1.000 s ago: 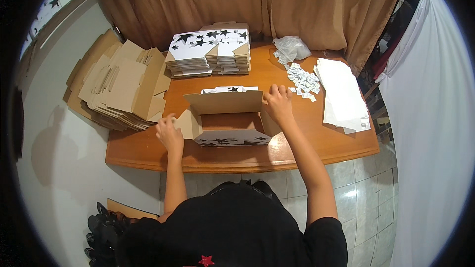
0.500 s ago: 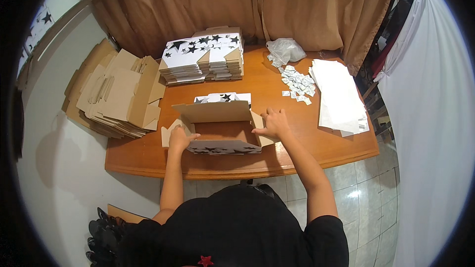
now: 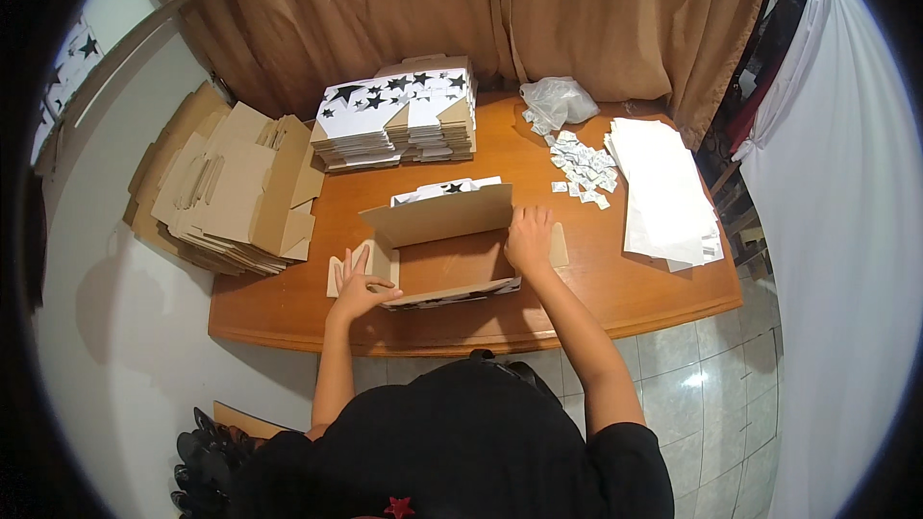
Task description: Assembling cardboard shoe boxes, placing shoes inside with tissue paper and silica gel, and shelving the finished boxes.
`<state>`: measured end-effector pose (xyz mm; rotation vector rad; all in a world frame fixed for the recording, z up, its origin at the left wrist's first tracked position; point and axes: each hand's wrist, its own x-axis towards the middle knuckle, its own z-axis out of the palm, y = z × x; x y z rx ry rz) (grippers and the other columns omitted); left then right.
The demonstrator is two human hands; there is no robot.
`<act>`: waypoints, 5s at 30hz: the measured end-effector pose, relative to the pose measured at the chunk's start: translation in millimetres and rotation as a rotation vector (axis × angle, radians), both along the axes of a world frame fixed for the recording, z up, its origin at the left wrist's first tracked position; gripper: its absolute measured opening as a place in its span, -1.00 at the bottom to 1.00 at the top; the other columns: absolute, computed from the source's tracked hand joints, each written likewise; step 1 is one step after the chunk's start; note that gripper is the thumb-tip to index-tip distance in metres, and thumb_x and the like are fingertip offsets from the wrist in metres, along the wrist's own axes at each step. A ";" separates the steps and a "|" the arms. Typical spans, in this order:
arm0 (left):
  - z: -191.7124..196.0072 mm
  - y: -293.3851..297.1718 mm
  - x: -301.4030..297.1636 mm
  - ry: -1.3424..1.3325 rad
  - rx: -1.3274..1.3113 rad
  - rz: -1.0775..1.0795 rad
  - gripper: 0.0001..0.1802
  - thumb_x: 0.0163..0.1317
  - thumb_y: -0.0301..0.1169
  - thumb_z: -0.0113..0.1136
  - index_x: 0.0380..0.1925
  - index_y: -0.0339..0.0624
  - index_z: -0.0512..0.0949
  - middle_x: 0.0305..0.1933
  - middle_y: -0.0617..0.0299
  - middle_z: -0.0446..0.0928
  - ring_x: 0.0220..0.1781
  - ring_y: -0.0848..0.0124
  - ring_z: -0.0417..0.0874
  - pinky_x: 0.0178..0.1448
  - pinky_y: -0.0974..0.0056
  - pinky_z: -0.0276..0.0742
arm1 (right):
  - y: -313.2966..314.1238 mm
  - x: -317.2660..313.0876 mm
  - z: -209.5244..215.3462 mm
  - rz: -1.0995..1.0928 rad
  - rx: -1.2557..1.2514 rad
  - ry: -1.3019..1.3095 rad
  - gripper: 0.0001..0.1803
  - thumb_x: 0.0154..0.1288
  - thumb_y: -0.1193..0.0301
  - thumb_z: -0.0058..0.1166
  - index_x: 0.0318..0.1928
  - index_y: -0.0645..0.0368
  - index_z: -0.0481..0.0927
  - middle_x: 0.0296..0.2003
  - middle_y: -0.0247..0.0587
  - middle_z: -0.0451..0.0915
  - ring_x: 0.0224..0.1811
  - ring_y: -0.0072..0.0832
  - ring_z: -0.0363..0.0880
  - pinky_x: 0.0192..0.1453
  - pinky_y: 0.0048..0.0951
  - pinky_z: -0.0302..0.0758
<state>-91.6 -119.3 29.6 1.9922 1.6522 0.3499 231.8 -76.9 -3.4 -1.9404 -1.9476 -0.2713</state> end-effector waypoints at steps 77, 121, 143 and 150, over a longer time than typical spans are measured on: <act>-9.5 11.7 49.8 -0.014 -0.020 -0.296 0.13 -0.86 -0.08 0.56 0.07 0.46 0.44 0.45 0.01 -0.48 0.43 -0.10 -0.62 0.33 -0.27 -0.63 | -39.7 -9.6 1.1 0.200 -0.153 0.731 -0.19 -0.23 0.38 0.38 0.13 0.14 0.31 0.13 0.14 0.14 0.17 -0.01 0.18 0.22 -0.17 0.25; -1.5 19.0 20.9 -0.071 -0.130 -0.348 -0.33 0.24 0.14 -0.18 0.12 -0.14 0.39 0.29 0.20 0.28 0.43 0.17 0.03 0.39 -0.16 -0.31 | 4.1 -32.1 -3.3 0.077 -0.268 0.146 -0.02 -0.18 0.02 0.30 0.24 0.14 0.17 0.23 -0.03 0.10 0.05 0.11 0.28 -0.07 0.03 0.44; -54.4 37.7 31.1 -0.404 0.227 0.172 -0.51 0.04 -0.13 0.26 -0.07 -0.15 0.48 0.25 -0.14 0.18 0.31 -0.07 0.14 0.30 0.04 0.14 | 18.4 -2.8 -4.4 0.158 -0.355 0.729 -0.25 0.09 -0.03 0.09 0.18 0.20 0.34 0.24 0.10 0.14 0.30 -0.03 0.10 0.32 -0.17 0.10; -64.2 34.9 57.4 -0.261 0.180 0.380 -0.31 0.04 -0.17 0.25 0.13 -0.18 0.23 0.19 -0.13 0.19 0.17 -0.06 0.32 0.17 0.04 0.31 | 6.0 -16.5 -2.8 0.115 -0.305 0.417 -0.17 -0.09 0.15 0.25 0.22 0.14 0.26 0.27 0.03 0.10 0.20 0.13 0.16 0.23 -0.09 0.23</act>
